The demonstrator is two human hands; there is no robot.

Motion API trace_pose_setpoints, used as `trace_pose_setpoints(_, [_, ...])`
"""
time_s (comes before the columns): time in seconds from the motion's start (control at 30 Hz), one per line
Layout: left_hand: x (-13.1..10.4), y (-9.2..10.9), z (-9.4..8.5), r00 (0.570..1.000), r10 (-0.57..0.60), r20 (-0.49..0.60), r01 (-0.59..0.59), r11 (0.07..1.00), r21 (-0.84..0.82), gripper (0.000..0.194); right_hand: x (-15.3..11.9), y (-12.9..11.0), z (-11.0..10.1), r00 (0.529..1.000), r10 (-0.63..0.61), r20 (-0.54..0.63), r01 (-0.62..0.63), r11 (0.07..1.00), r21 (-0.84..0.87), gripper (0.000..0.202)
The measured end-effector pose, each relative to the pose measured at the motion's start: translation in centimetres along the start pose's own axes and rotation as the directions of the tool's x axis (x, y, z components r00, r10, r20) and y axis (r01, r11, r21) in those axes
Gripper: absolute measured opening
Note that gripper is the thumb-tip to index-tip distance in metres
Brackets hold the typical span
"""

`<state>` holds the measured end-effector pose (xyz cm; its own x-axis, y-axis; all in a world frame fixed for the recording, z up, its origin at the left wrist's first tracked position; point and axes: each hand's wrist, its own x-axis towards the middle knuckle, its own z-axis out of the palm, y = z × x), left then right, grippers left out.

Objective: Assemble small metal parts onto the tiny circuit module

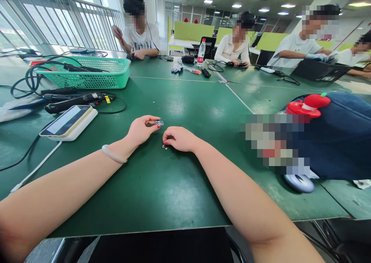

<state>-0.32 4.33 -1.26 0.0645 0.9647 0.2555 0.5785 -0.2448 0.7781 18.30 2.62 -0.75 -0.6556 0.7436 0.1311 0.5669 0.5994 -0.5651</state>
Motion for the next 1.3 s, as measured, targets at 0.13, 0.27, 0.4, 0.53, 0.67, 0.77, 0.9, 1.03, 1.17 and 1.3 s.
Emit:
trace_pose_setpoints(0.13, [0.0,0.0,0.0,1.000,0.009,0.008,-0.009,1.000,-0.006,0.028,-0.1,-0.2,-0.2,0.999,0.010,0.046,-0.011,0.999,0.030,0.009])
trace_pose_setpoints(0.27, [-0.1,0.1,0.1,1.000,0.012,0.010,-0.012,1.000,-0.015,0.029,-0.1,-0.5,-0.2,0.998,-0.013,0.062,0.013,1.000,-0.010,0.002])
trace_pose_setpoints(0.4, [-0.1,0.1,0.1,1.000,0.011,0.022,-0.011,1.000,-0.019,0.029,0.0,-0.4,-0.1,0.999,-0.026,0.041,0.027,0.999,-0.041,0.010])
trace_pose_setpoints(0.53, [0.0,-0.2,0.2,1.000,0.015,0.016,-0.014,1.000,-0.017,0.031,0.2,0.1,0.4,0.996,0.045,-0.082,-0.046,0.999,-0.019,0.010])
trace_pose_setpoints(0.67, [0.0,-0.2,0.2,1.000,-0.001,0.014,0.001,1.000,-0.012,0.032,0.5,0.7,0.6,0.968,0.171,-0.185,-0.187,0.979,-0.076,0.013])
trace_pose_setpoints(0.77, [0.0,-0.1,0.2,1.000,-0.004,0.012,0.004,1.000,-0.017,0.031,0.4,0.7,0.3,0.959,0.192,-0.207,-0.215,0.972,-0.096,0.014])
trace_pose_setpoints(0.9, [0.0,-0.1,0.1,1.000,-0.001,0.009,0.001,1.000,-0.017,0.030,-0.1,0.0,-0.3,0.992,0.072,-0.103,-0.073,0.997,-0.006,0.006])
trace_pose_setpoints(1.03, [0.0,-0.1,0.1,1.000,0.003,0.013,-0.003,1.000,-0.011,0.030,-0.4,-0.7,-0.4,1.000,-0.008,-0.012,0.008,1.000,0.020,0.006])
trace_pose_setpoints(1.17, [0.0,-0.1,0.1,1.000,0.010,0.013,-0.010,1.000,-0.008,0.029,-0.3,-1.1,0.0,0.999,-0.017,0.028,0.020,0.995,-0.100,0.006])
trace_pose_setpoints(1.3, [0.1,-0.2,0.1,0.999,0.015,0.044,-0.015,1.000,-0.019,0.030,-0.2,-1.1,0.4,0.998,-0.053,0.027,0.058,0.978,-0.201,0.011])
